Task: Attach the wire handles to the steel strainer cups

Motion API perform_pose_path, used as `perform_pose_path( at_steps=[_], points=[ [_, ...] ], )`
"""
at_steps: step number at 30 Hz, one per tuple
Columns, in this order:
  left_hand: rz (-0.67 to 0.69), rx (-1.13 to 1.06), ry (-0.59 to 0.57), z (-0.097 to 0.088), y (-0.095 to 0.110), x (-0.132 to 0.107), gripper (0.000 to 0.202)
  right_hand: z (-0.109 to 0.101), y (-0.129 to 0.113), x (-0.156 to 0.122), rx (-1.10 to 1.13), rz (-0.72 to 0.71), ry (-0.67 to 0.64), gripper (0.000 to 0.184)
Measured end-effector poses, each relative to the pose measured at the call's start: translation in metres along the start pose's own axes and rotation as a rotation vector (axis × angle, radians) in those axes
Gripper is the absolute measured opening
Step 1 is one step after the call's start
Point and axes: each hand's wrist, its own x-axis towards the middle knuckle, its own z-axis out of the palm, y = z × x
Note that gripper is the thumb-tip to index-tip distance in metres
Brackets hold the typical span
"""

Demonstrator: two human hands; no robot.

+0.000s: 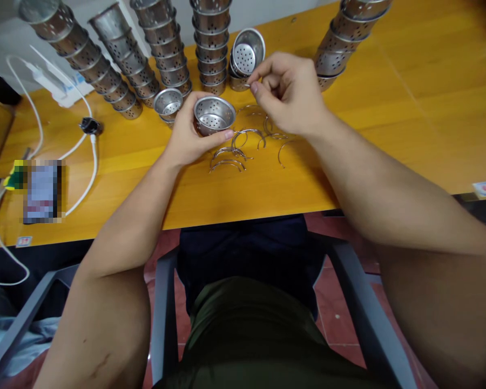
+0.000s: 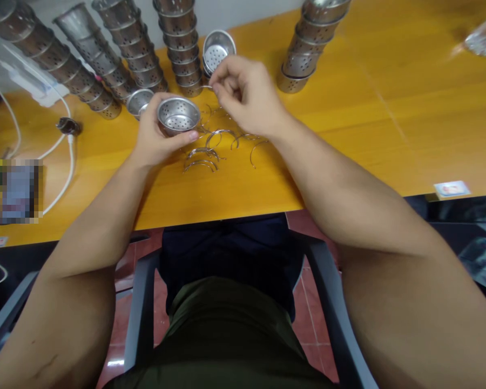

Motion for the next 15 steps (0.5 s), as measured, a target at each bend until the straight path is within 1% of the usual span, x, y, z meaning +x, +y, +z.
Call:
perform_pose_path(
  at_steps=[2,4,8,12,15],
  points=[
    [-0.015,-0.008,-0.020,0.001,0.003,-0.001,0.119,0.005,-0.004,-0.002,0.026,-0.015,-0.011,0.018],
    [-0.019,-0.018,-0.038,0.001,0.004,-0.003,0.118,0.011,-0.007,-0.003,0.025,0.029,-0.033,0.018],
    [-0.043,-0.007,-0.057,-0.001,0.006,-0.003,0.115,0.019,-0.013,-0.005,0.000,0.150,-0.070,0.025],
    [-0.039,-0.017,-0.072,-0.002,0.006,-0.004,0.114,0.020,-0.014,-0.005,0.011,0.211,-0.069,0.034],
    [-0.043,-0.007,-0.083,0.000,0.004,-0.004,0.117,0.021,-0.013,-0.005,0.019,0.206,-0.066,0.037]
  ],
)
